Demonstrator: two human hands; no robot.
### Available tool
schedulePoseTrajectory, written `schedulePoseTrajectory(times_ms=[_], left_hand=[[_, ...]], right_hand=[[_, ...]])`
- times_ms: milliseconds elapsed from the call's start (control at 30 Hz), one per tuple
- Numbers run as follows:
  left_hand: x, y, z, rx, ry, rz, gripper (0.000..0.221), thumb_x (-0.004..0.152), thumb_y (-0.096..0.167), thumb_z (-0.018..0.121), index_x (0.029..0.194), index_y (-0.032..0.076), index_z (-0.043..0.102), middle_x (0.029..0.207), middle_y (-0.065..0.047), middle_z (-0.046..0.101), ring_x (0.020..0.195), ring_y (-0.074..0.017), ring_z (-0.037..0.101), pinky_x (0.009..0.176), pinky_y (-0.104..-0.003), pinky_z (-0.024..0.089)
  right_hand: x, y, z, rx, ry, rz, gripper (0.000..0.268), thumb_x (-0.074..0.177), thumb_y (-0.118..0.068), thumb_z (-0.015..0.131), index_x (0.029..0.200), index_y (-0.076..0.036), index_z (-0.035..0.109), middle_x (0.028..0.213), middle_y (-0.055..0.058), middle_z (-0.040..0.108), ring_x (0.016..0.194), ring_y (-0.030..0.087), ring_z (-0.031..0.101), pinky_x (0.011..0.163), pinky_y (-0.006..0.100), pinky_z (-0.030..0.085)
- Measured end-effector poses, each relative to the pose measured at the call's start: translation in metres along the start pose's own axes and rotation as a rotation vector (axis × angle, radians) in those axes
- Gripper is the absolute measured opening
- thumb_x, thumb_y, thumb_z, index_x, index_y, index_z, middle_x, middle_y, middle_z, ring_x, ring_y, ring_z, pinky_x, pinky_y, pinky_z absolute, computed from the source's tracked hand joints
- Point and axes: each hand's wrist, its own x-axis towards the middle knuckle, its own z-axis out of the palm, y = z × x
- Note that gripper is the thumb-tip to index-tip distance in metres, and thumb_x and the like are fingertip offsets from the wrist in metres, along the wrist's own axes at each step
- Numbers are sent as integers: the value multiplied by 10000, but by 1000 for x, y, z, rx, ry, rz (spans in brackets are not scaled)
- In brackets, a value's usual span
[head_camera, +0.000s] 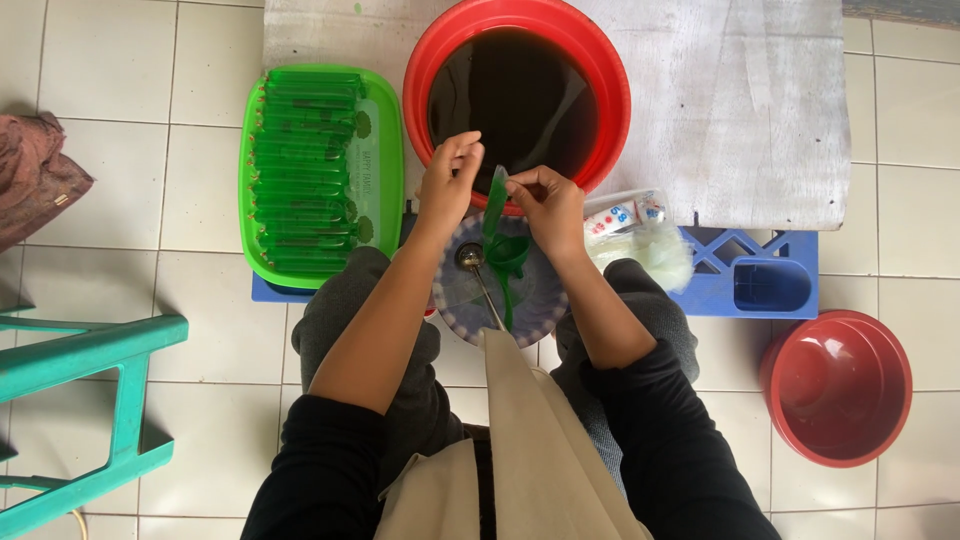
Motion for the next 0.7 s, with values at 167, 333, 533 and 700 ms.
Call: schedulePoseTrajectory(times_ms=[167,333,533,700], left_hand=[[7,-15,12,-81,-86,-269,713,1075,674,184,1342,249,690,1486,-82,508,1439,-323,417,1150,-531,156],[1,-10,18,-152,-120,-301,827,1049,721,159,1250,201,769,1544,-151,458,1498,-405,316,1186,-543,117],[-12,16,8,-130,-126,-290,775,1053,694,195,1172,232,805,1551,-138,431,1490,-378,326,1187,-529,138],[-11,18,4,-339,-152,-235,856,1052,697,300,1452,-26,523,1394,-265,549,1461,-506,307,1187,-621,125]], right_hand=[[15,14,10,123,35,69,64,949,-68,754,980,-16,771,836,116,751,742,135,728,638,242,570],[19,8,15,171,63,90,71,953,-77,758,975,-11,770,820,100,736,740,116,714,667,221,560],[22,21,26,223,85,133,85,960,-66,744,979,17,754,810,97,710,726,106,686,656,209,529],[27,28,31,323,138,225,82,955,-75,741,970,5,743,813,86,725,724,90,696,606,156,511]])
